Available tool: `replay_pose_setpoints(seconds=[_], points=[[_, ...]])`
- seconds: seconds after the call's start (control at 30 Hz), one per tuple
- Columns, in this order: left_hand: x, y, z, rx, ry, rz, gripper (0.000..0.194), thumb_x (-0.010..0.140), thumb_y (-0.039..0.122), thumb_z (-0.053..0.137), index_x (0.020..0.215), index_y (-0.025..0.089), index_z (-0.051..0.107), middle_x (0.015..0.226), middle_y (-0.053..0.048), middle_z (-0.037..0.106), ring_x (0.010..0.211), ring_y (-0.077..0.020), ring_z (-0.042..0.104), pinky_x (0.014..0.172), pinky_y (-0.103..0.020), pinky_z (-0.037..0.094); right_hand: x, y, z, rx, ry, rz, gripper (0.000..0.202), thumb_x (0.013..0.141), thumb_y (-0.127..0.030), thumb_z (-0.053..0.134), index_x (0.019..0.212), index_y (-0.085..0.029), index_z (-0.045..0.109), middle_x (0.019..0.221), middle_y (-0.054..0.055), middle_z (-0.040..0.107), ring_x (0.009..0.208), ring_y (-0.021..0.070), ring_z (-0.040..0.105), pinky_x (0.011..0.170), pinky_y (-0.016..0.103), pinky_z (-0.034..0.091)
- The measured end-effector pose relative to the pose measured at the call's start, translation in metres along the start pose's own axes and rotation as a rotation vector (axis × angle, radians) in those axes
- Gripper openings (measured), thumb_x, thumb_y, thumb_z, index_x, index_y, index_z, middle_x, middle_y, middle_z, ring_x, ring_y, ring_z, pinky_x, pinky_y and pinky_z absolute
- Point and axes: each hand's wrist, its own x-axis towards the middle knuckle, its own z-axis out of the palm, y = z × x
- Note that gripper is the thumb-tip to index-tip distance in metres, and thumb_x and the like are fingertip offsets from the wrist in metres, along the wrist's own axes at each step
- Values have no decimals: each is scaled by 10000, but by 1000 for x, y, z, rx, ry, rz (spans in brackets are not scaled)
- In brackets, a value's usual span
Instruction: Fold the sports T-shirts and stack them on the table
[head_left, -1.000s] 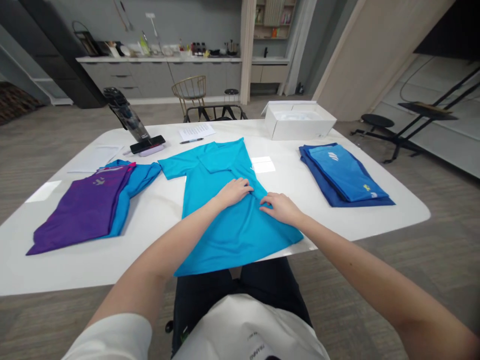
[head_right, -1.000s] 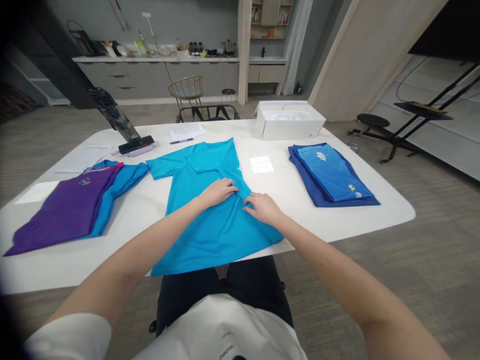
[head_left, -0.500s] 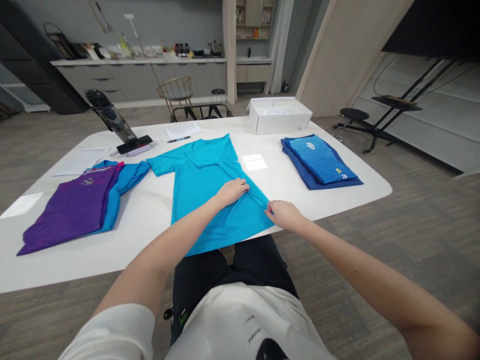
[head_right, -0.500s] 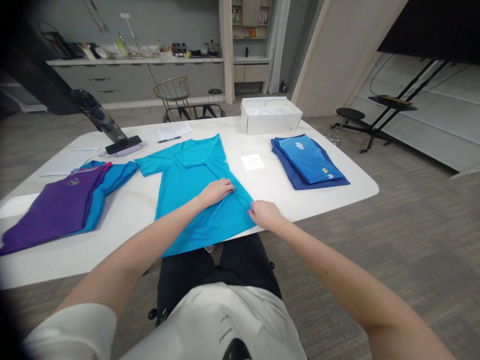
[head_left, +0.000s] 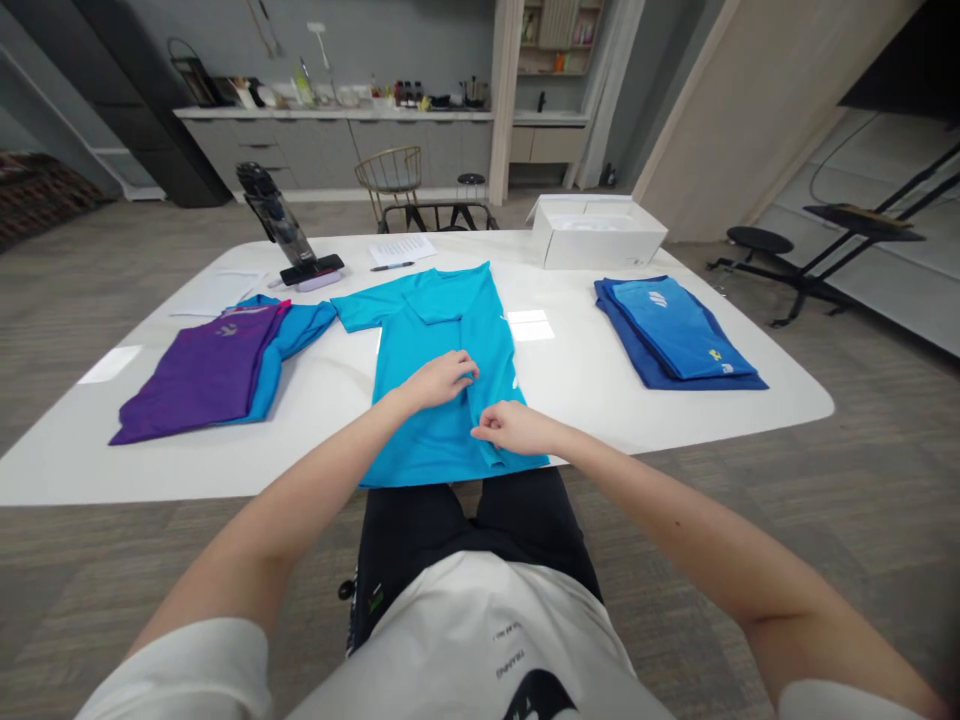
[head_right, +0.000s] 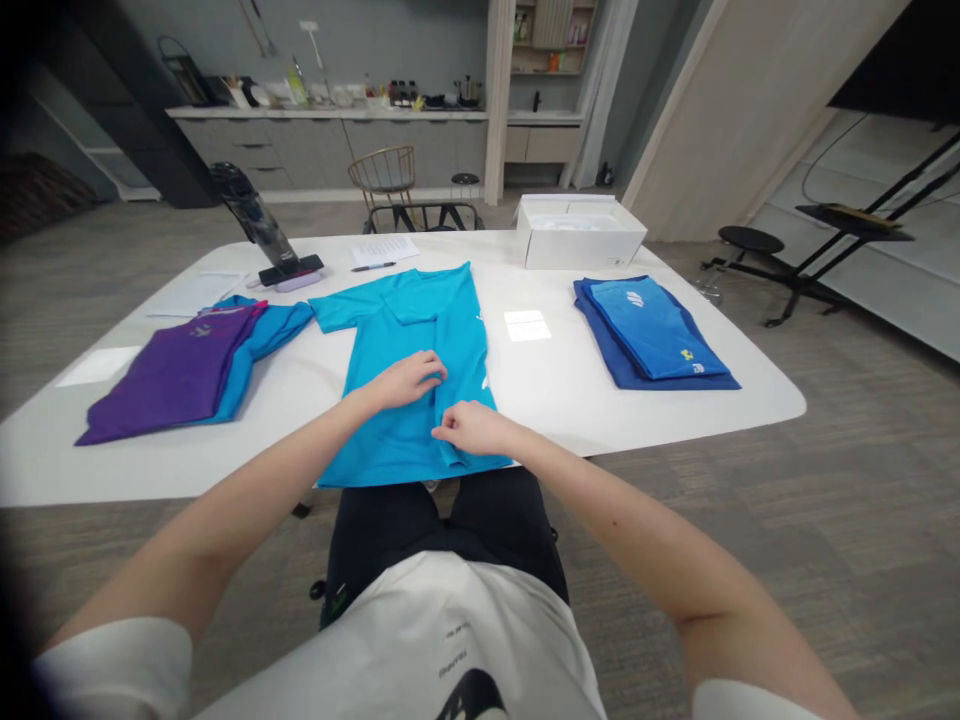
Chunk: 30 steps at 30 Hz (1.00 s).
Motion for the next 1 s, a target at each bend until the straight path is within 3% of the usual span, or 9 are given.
replay_pose_setpoints(seconds=[0.13,0.4,0.57,0.67,0.73,0.87,1.0], points=[[-31,12,17,14,-4,-73,251,1013,325,497,1192,236,648,1142,-71,626,1064,-229,608,920,-362,477,3,14,21,-116,-24,-3,246,947,-424,663,868,-203,737,837,39,765,781,181,687,664,242,403],[-50,48,26,94,-48,-12,327,1015,469,512,1203,241,652,1139,-68,641,1077,-234,606,934,-386,435,-20,33,19,-311,-8,-46,186,904,-414,724,882,-229,739,828,37,767,774,203,701,640,253,396],[-53,60,25,147,-22,94,407,958,551,580,1184,223,666,1316,-124,612,1255,-281,548,1126,-476,351,-28,30,27,-120,-96,0,198,921,-408,689,906,-213,720,673,8,722,633,181,689,628,245,441],[-47,61,28,145,8,106,443,1007,515,506,1318,219,619,1505,-129,525,1418,-272,451,1242,-486,236,-27,33,20,43,-192,45,238,961,-416,614,931,-194,693,573,-26,658,506,156,636,578,240,440],[-41,59,32,140,15,39,472,1050,479,420,1418,217,557,1572,-123,474,1463,-253,419,1255,-466,239,-21,38,13,39,-107,27,242,962,-415,612,912,-190,687,634,-15,681,565,154,651,604,238,439],[-36,55,43,144,-43,-50,541,1055,513,392,1497,216,489,1601,-132,445,1475,-273,415,1238,-499,277,-7,52,5,-204,122,13,212,960,-372,632,870,-190,694,799,32,728,755,174,670,679,245,413],[-34,53,45,118,-33,-19,503,1043,530,424,1404,219,583,1535,-118,529,1430,-251,473,1251,-488,266,2,57,1,-279,41,9,243,956,-411,640,844,-205,700,780,30,722,733,177,654,640,252,377]])
